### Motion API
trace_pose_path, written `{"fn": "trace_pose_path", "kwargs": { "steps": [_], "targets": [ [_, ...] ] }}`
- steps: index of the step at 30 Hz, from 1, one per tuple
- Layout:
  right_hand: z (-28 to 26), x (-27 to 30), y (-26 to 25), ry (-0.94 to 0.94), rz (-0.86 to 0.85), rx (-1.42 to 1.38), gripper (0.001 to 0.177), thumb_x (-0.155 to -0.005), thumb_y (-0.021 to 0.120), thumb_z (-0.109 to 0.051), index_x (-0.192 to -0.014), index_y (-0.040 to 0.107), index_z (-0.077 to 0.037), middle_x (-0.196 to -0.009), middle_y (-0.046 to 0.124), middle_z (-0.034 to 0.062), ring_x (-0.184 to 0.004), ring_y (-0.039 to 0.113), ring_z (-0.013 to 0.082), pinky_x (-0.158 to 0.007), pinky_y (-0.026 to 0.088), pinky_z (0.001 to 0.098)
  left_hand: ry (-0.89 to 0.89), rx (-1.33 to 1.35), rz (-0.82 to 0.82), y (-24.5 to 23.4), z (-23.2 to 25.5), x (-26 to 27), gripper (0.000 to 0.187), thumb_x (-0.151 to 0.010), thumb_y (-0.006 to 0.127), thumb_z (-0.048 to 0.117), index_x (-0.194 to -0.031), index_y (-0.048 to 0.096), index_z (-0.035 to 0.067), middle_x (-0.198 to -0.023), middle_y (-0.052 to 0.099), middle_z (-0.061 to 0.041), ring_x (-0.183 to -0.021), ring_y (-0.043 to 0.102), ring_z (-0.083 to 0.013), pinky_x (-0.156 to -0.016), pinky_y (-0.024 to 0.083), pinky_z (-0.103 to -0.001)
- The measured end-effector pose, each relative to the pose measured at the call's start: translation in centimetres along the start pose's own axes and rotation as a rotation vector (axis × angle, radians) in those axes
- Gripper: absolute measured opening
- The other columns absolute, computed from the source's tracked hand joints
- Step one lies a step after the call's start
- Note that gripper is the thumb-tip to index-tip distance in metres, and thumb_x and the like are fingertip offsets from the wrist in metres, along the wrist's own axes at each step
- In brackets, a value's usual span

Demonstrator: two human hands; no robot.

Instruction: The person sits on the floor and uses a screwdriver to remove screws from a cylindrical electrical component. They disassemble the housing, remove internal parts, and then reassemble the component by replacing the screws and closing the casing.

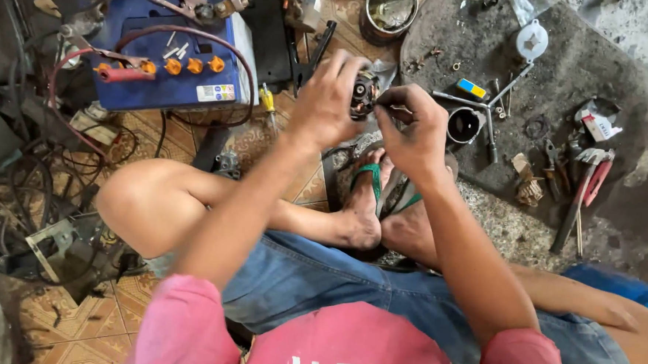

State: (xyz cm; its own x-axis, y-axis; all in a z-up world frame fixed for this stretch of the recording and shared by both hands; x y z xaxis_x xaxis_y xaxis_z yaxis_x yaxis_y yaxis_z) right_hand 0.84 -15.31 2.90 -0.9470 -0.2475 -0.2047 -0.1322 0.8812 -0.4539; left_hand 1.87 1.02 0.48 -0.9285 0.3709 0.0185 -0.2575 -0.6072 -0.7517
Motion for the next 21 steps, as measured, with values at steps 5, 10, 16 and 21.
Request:
{"fn": "trace_pose_path", "kwargs": {
  "steps": [5,10,16,21],
  "targets": [
    [0.8,-1.1,-0.2,-0.013,0.018,0.022,0.012,-0.091,0.069,0.007,-0.1,0.068,-0.001,-0.093,0.072,0.0093,-0.084,0.069,0.0163,-0.07,0.059,0.0262,-0.449,-0.046,0.61,3.3,2.8,1.2,0.077,-0.072,0.083,0.034,-0.135,0.043,0.015,-0.135,0.051,-0.022,-0.109,0.055,-0.0407,-0.081,0.051,-0.05],
    [2.8,-0.8,0.0,-0.008,0.053,-0.211,0.021,-0.087,0.071,0.021,-0.101,0.072,0.005,-0.093,0.068,0.0217,-0.086,0.072,0.0301,-0.065,0.065,0.0391,-0.172,0.113,0.527,3.5,-0.9,2.5,0.12,-0.06,0.09,0.061,-0.152,0.035,0.005,-0.141,0.046,-0.032,-0.126,0.05,-0.0539,-0.106,0.042,-0.066],
    [3.4,-0.8,0.1,-0.01,0.054,-0.32,0.02,-0.088,0.071,0.022,-0.1,0.071,0.007,-0.092,0.068,0.021,-0.087,0.071,0.0262,-0.069,0.065,0.0381,-0.128,0.378,0.122,1.3,-3.0,2.1,0.123,-0.055,0.104,0.012,-0.155,0.033,0.014,-0.151,0.05,-0.02,-0.142,0.046,-0.0402,-0.122,0.037,-0.053],
    [3.8,-1.6,-0.4,0.005,0.049,-0.334,0.02,-0.088,0.071,0.022,-0.098,0.074,0.005,-0.091,0.069,0.0198,-0.087,0.072,0.026,-0.067,0.065,0.0376,-0.078,0.383,0.376,3.5,-1.7,2.4,0.097,-0.061,0.099,0.009,-0.144,0.05,0.01,-0.134,0.062,-0.018,-0.129,0.059,-0.0398,-0.114,0.045,-0.051]
  ]
}}
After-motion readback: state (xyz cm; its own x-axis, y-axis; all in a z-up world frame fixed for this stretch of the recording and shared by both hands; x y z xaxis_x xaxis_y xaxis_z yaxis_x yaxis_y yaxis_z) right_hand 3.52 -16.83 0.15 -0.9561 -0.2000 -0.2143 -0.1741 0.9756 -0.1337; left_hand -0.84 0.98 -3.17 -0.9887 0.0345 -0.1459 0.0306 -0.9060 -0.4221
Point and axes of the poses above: each hand's wrist, its own x-axis away from the middle knuckle, its own y-axis out of the palm, z = x × y, the point moved 2 cm from there along -x, towards the middle knuckle
